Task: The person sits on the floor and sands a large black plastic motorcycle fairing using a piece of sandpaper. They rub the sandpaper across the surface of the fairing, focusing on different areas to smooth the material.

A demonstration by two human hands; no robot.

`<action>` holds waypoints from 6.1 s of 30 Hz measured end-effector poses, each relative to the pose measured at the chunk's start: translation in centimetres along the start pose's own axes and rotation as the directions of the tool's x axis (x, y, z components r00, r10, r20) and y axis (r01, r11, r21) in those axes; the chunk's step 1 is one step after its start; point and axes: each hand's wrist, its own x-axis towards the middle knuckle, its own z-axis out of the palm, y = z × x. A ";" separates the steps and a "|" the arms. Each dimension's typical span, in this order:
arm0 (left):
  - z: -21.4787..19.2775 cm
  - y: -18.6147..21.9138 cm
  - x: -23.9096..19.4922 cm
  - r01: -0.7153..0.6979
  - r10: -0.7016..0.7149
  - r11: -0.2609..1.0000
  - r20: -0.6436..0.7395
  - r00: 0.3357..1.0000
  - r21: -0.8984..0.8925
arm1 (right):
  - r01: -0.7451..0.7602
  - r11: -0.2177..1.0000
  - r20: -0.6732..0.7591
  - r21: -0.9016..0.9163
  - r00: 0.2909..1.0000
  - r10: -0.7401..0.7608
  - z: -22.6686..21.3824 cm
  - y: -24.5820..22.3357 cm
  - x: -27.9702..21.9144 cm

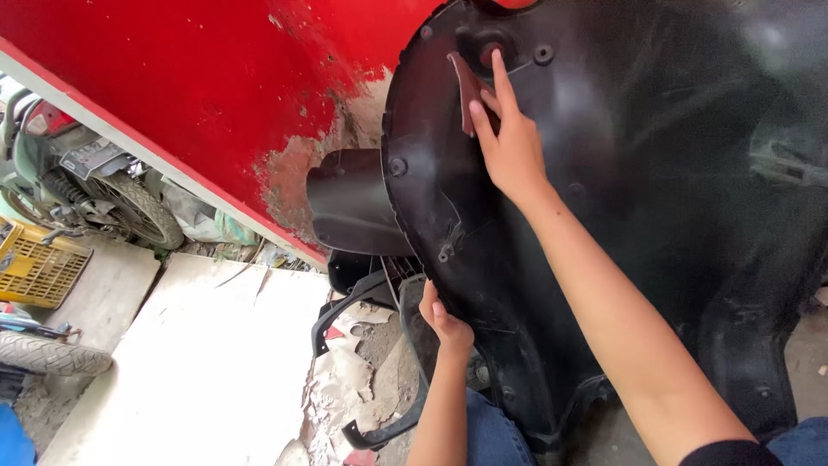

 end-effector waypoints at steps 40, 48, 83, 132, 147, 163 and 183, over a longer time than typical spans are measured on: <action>1.3 3.4 1.6 0.017 -0.017 1.000 0.044 0.999 -0.020 | 0.209 0.883 0.073 -0.419 0.978 -0.197 -3.5 1.4 -2.3; 1.2 3.7 1.5 -0.009 0.009 1.000 0.038 0.999 0.007 | 0.195 0.888 0.081 -0.416 0.981 -0.177 -3.6 1.3 -2.6; 0.8 1.7 0.8 -0.012 0.013 0.999 0.025 1.000 -0.030 | 0.066 0.934 0.021 -0.350 0.998 -0.062 -1.3 2.0 -0.9; 1.0 2.9 1.5 0.013 -0.011 0.999 0.028 1.000 -0.043 | 0.128 0.992 -0.173 0.012 0.977 -0.124 -2.1 1.2 0.4; 1.3 3.7 1.8 0.032 -0.031 0.999 0.035 0.999 -0.018 | 0.163 0.977 0.140 -0.140 0.980 -0.143 -0.8 1.4 2.6; 1.7 3.7 1.8 -0.005 0.004 0.998 0.013 1.000 0.055 | 0.032 0.994 0.025 0.108 0.999 -0.035 3.6 0.7 3.8; 1.5 2.7 1.4 0.016 -0.016 0.999 -0.002 1.000 0.048 | -0.039 0.994 0.042 0.101 0.999 0.035 6.6 3.0 6.7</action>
